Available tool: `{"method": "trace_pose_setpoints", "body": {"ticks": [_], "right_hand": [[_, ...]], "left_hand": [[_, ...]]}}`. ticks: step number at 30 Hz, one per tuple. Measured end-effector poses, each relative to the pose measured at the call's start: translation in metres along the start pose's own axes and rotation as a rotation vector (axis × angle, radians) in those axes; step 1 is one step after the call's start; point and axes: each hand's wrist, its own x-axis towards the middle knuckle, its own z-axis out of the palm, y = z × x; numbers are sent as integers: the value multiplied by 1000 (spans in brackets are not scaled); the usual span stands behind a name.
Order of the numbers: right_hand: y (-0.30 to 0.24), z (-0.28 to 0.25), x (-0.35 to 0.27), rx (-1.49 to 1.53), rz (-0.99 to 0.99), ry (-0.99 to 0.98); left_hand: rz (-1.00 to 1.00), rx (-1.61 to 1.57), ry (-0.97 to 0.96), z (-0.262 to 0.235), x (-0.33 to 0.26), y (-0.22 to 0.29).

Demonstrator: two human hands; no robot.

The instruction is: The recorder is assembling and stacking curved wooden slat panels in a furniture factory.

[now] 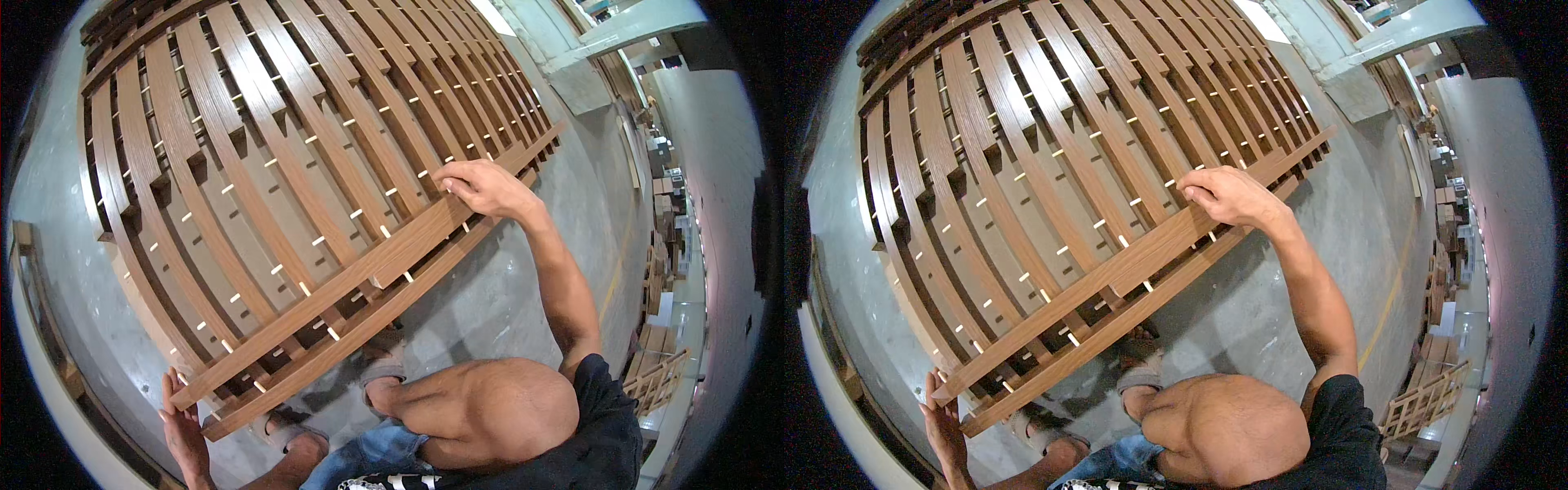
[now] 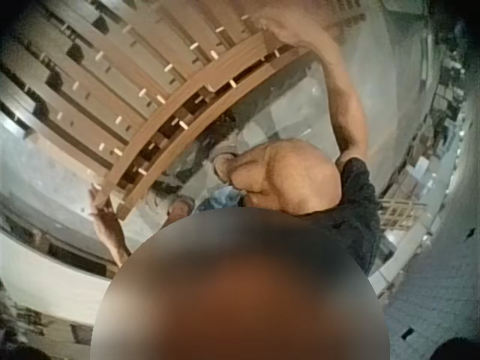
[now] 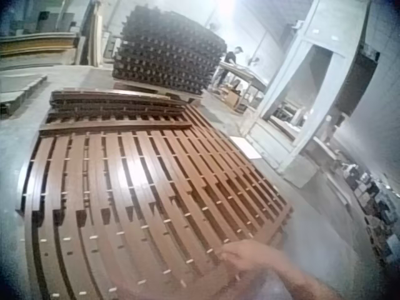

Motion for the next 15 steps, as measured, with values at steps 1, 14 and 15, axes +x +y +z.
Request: {"method": "trace_pose_setpoints", "body": {"ticks": [1,14,15], "right_hand": [[-1,-2,-1,-25,12,-5],[84,-32,-11,-163,125,349],[102,-25,-7,-219,116,395]], "left_hand": [[18,-8,-9,3,1,0],[-47,-68,-20,-5,-16,15],[-16,-72,-42,-11,-20,9]]}}
